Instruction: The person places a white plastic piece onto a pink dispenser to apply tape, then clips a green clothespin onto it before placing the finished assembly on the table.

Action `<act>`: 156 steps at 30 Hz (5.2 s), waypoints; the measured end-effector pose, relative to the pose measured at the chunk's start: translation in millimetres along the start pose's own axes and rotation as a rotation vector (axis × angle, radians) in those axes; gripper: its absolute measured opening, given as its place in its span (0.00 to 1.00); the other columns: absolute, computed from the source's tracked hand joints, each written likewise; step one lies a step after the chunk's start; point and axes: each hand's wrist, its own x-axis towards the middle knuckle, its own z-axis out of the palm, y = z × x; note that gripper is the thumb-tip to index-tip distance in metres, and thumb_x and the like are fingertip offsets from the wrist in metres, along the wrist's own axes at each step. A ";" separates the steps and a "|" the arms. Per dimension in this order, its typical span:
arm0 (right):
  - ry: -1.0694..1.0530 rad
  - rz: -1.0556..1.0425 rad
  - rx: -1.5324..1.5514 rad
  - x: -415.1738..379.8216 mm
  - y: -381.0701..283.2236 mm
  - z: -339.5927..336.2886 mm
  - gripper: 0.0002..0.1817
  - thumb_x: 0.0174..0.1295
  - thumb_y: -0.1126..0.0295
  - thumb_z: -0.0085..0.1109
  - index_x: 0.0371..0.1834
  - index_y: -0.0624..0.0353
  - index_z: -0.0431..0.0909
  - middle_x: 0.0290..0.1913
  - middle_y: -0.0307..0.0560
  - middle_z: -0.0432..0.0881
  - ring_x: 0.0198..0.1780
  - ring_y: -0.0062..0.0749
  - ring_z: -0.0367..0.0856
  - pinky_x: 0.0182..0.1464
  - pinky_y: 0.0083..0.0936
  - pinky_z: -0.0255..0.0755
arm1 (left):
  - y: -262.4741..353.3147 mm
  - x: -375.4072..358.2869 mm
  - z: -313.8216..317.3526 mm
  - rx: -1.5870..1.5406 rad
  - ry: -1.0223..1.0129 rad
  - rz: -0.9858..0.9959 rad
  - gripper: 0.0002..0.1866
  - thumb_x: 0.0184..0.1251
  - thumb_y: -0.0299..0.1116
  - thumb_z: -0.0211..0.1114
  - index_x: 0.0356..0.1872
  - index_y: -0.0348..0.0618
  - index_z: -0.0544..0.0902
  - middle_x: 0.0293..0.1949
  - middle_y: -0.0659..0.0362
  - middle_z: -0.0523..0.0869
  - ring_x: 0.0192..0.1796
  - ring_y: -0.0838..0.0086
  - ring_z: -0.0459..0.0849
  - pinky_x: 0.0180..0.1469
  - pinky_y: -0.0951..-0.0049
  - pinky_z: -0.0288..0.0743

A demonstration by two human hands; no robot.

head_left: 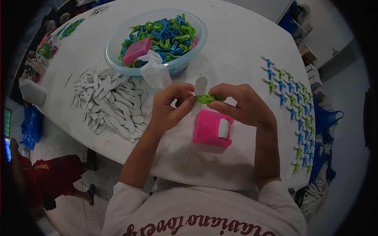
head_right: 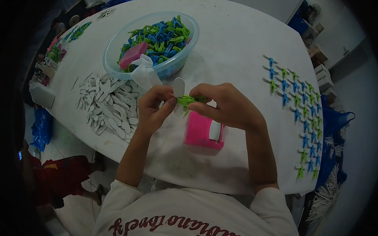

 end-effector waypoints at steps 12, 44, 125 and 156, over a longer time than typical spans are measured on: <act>0.009 0.008 0.014 0.8 3.1 1.7 0.14 0.65 0.67 0.67 0.49 0.63 0.82 0.36 0.47 0.88 0.37 0.31 0.86 0.43 0.26 0.79 | 0.1 0.6 -0.8 0.004 -0.004 0.000 0.12 0.65 0.21 0.67 0.49 0.36 0.81 0.30 0.62 0.87 0.28 0.87 0.79 0.32 0.82 0.72; 0.005 0.109 0.046 4.2 10.3 2.5 0.11 0.72 0.69 0.58 0.47 0.66 0.82 0.35 0.46 0.89 0.38 0.26 0.88 0.46 0.24 0.81 | -1.7 3.4 -1.7 -0.240 -0.102 -0.389 0.15 0.69 0.26 0.69 0.54 0.32 0.84 0.40 0.62 0.88 0.38 0.86 0.83 0.39 0.83 0.77; 0.216 -0.256 -0.580 -63.6 39.5 41.8 0.17 0.36 0.79 0.71 0.35 0.61 0.82 0.25 0.42 0.77 0.27 0.32 0.76 0.27 0.26 0.70 | -33.3 -14.7 19.4 0.569 -0.386 -0.006 0.07 0.65 0.32 0.67 0.41 0.45 0.86 0.39 0.60 0.85 0.42 0.63 0.86 0.43 0.63 0.80; -0.235 -0.169 -0.734 -52.0 26.1 25.0 0.14 0.39 0.74 0.71 0.32 0.59 0.79 0.24 0.41 0.75 0.27 0.33 0.76 0.28 0.30 0.72 | -34.4 -16.2 19.7 0.591 -0.377 -0.010 0.06 0.67 0.33 0.65 0.38 0.45 0.86 0.38 0.59 0.85 0.41 0.62 0.86 0.43 0.61 0.80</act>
